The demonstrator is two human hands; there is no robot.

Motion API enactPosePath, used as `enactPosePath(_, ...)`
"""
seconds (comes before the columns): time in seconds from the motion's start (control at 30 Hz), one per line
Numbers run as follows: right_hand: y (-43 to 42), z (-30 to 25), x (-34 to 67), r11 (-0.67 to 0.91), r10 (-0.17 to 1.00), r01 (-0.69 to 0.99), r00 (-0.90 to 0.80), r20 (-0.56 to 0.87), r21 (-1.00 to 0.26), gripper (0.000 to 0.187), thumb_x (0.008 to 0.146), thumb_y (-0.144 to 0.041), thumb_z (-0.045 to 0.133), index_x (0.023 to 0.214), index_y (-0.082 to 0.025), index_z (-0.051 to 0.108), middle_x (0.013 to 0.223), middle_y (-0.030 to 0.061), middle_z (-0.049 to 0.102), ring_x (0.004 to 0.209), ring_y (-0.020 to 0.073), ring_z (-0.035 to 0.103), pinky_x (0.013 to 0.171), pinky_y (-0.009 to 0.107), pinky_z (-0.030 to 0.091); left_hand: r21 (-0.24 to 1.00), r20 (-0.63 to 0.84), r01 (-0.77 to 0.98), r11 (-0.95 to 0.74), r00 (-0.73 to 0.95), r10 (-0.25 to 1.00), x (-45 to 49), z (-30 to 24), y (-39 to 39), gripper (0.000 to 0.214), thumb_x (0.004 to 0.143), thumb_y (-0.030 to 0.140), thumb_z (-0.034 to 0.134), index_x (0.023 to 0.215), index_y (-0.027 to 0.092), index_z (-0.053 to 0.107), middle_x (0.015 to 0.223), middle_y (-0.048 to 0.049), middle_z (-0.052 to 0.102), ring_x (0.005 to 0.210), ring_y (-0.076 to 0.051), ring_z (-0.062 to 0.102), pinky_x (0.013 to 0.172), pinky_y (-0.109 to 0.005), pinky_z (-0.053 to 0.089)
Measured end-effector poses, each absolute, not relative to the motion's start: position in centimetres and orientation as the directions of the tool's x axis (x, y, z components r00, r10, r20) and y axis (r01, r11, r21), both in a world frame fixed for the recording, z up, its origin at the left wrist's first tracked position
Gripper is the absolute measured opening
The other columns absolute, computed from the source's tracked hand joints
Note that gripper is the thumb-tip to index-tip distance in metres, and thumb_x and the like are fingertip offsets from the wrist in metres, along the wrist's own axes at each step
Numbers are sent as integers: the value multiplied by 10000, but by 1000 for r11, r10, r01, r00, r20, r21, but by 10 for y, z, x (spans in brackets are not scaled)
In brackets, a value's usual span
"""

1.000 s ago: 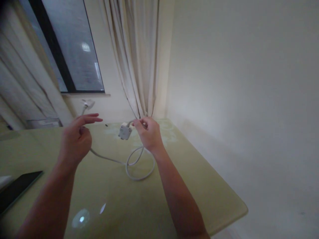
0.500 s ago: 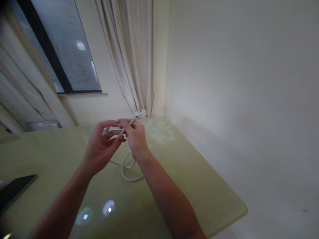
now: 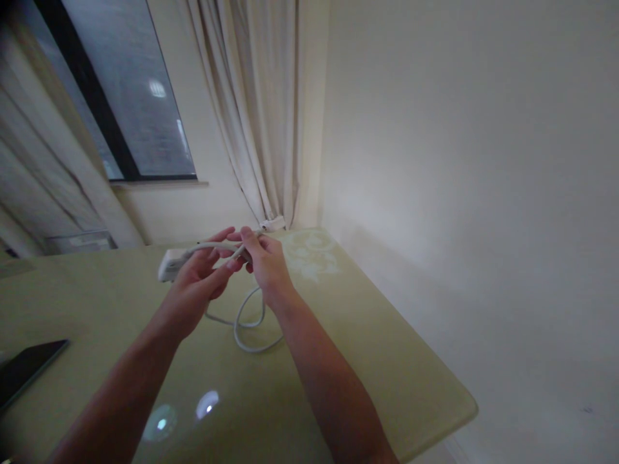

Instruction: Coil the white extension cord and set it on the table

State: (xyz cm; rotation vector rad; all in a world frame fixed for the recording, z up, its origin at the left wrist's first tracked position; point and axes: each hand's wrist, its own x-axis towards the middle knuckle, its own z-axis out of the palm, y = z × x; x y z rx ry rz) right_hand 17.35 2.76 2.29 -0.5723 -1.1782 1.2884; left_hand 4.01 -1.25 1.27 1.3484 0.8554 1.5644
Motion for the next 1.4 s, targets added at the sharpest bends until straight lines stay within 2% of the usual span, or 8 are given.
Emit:
enactPosePath(0.23,38,23,186,268,950,-466,-16,311,-843,552,831,-735,748,836,-182,758,781,40,753,736,140,684,727,266,511,873,474,-69,-483,-114,873,38,17,-15,393,821,326,876,1184,245,752,717,18,616,556,-93,525,458,-173,355)
enactPosePath(0.33,39,22,185,354,932,-490,118,342,-796,523,830,-717,762,808,-195,732,713,-19,648,646,93,575,627,223,462,870,489,-31,-491,-69,870,36,13,-12,300,826,345,871,1083,229,769,951,-43,684,599,-87,567,437,-179,355)
enactPosePath(0.47,36,24,187,344,932,-471,63,358,-812,509,839,-688,770,822,-180,734,525,-95,414,464,64,357,463,228,287,878,478,-19,-478,-1,878,35,11,-10,281,807,332,878,1034,216,758,1105,-59,678,570,-55,548,415,-187,355)
enactPosePath(0.67,27,30,186,203,944,-475,-138,301,-856,366,765,-510,876,887,-181,771,756,-6,719,656,110,680,650,234,525,884,467,64,-463,-169,868,37,12,-9,334,774,378,907,973,195,711,934,-28,700,534,-69,559,395,-183,362)
enactPosePath(0.9,17,36,193,492,869,-57,-21,494,-868,314,956,-452,679,809,-187,763,791,53,792,750,188,777,721,296,575,846,531,146,-513,-311,788,35,7,-3,324,744,387,931,915,171,761,806,-38,733,550,-114,617,394,-191,402)
enactPosePath(1.13,7,36,193,606,775,213,59,630,-766,256,977,-403,688,1147,-214,717,978,79,822,848,225,788,801,368,611,835,533,135,-533,-437,724,35,10,-4,287,723,337,935,908,163,802,740,-42,720,549,-132,620,390,-193,411)
enactPosePath(1.23,5,32,187,692,704,297,-76,706,-658,552,964,-304,676,1495,-244,534,1248,107,783,1116,253,761,993,431,589,867,461,55,-495,-465,756,34,11,-4,301,706,354,941,884,164,790,661,-15,684,485,-115,563,374,-193,380)
enactPosePath(1.4,9,22,178,749,616,542,-356,703,-381,723,906,-188,665,1601,-160,467,1530,185,587,1426,322,547,1196,500,465,904,343,-96,-416,-416,842,33,16,-7,310,682,377,943,799,170,744,501,45,550,383,-71,412,345,-177,265)
